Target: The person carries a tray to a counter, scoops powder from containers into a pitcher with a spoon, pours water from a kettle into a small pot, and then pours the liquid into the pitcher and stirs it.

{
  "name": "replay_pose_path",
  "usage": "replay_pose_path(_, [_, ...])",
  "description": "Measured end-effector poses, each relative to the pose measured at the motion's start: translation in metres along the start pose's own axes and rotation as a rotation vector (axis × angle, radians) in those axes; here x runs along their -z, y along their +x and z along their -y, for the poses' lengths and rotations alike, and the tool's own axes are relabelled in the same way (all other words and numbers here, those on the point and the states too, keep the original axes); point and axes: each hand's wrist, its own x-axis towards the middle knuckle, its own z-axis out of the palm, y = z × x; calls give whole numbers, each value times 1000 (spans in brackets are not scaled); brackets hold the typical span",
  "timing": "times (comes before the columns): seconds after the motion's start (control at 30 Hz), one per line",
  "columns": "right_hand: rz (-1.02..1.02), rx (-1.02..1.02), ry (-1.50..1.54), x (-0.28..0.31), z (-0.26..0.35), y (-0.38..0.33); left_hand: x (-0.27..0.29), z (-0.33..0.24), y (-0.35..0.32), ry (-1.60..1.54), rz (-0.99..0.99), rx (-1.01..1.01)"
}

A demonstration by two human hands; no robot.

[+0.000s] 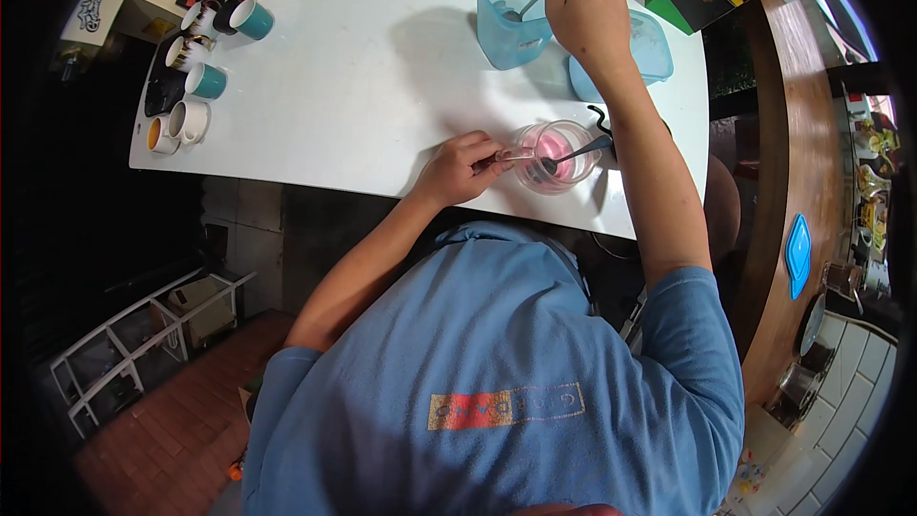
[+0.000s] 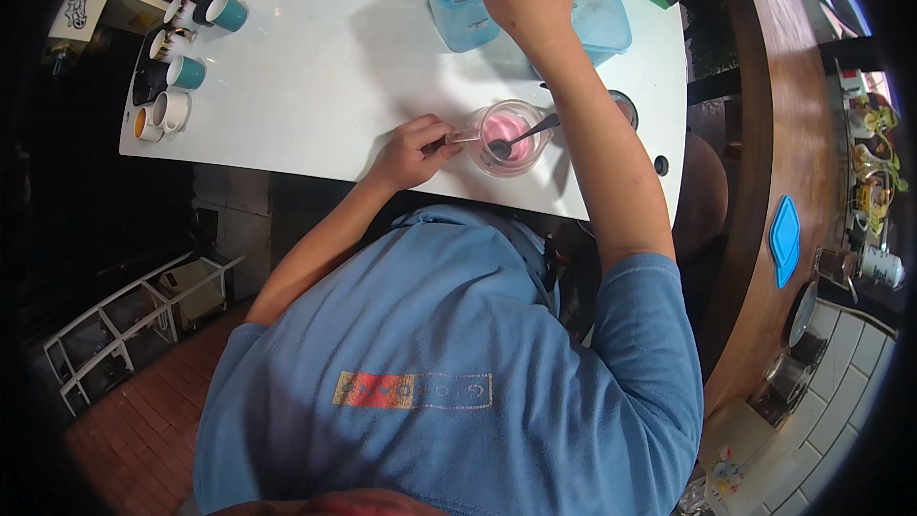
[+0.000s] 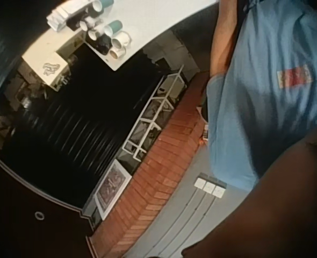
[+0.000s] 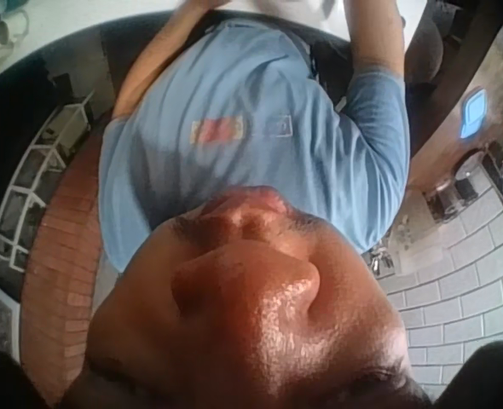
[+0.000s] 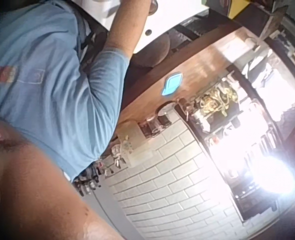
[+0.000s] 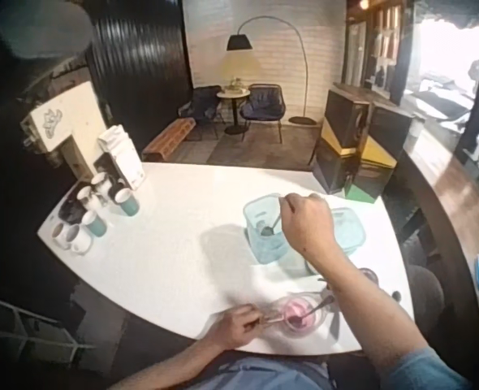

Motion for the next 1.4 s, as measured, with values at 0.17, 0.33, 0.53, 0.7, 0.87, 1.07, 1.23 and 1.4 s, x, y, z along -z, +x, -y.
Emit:
replay_pose_path(0.17, [-7, -7, 61, -5, -6, -3, 0, 0, 1, 2, 11, 3])
replay_pose_path(0.33, [78, -135, 136, -4, -6, -1, 1, 1, 0, -3, 11, -7])
replay_pose_path(0.53, [181, -232, 198, -1, -7, -2, 0, -1, 1, -7, 24, 12])
replay_pose_path(0.7, [202, -221, 223, 0, -6, 1, 0, -2, 2, -8, 1, 10])
replay_pose_path(0.87, [227, -291, 277, 2, -6, 5, 1, 1, 1, -11, 29, 4])
replay_pose_path(1.07, [209, -375, 276, 14, -13, 10, 2, -1, 1, -10, 36, 23])
replay_pose_path(1.23, [118, -524, 387, 30, -36, 14, 2, -4, 2, -39, 33, 31])
replay_pose_path(1.4, [-39, -578, 698, 50, -58, 17, 2, 1, 0, -26, 12, -13])
